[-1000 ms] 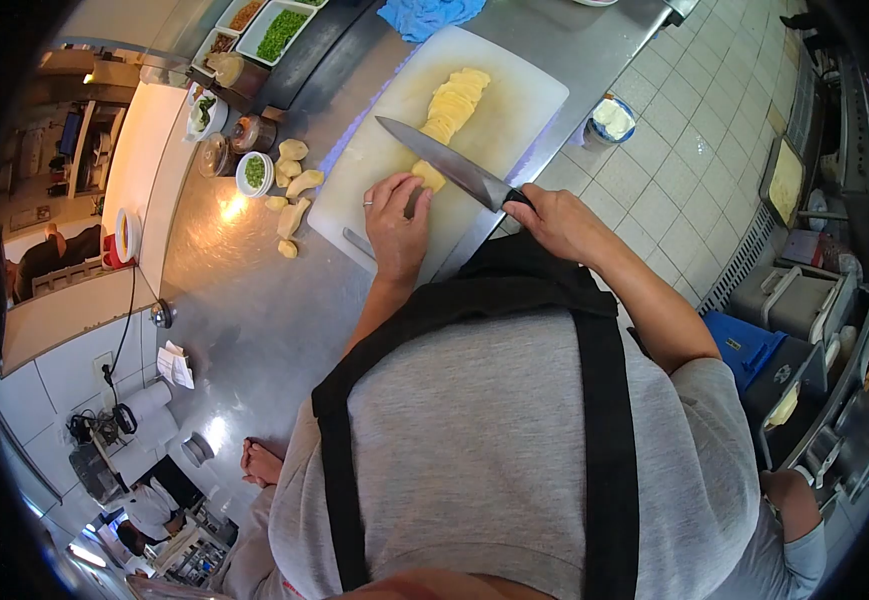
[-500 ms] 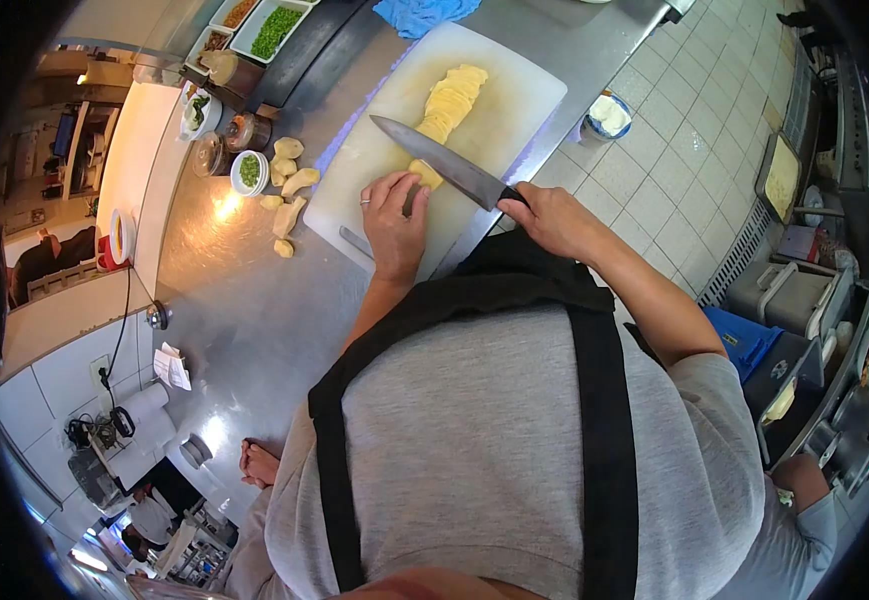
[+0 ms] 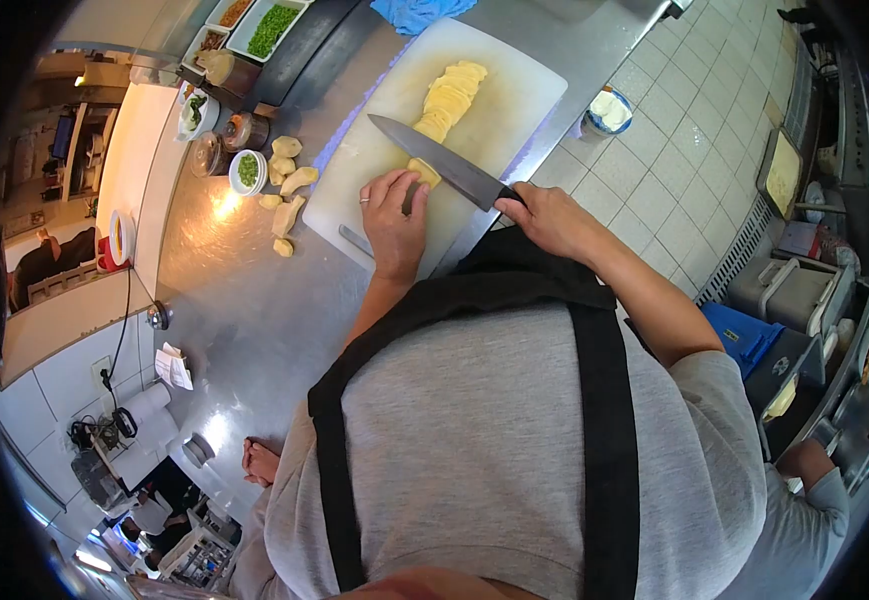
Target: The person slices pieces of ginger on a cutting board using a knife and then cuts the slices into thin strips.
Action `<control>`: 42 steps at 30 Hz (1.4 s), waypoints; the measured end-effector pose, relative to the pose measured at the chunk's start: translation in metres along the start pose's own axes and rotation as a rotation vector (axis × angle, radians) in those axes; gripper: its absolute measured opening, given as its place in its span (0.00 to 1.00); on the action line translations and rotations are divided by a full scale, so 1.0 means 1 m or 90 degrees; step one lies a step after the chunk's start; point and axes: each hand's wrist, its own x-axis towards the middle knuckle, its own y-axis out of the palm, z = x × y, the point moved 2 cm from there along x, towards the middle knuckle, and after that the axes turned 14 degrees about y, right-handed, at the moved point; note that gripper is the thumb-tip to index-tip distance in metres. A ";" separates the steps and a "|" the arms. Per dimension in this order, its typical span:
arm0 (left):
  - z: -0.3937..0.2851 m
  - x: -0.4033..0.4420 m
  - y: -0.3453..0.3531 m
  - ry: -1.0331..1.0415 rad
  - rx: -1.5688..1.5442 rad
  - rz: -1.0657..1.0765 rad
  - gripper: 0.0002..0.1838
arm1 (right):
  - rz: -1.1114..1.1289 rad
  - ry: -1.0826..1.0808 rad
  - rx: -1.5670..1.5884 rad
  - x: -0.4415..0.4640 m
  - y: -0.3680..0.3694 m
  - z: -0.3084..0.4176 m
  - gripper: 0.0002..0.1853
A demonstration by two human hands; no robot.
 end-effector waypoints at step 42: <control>0.046 0.092 -0.015 0.094 -0.092 0.275 0.05 | -0.034 -0.018 -0.071 -0.003 0.017 0.007 0.27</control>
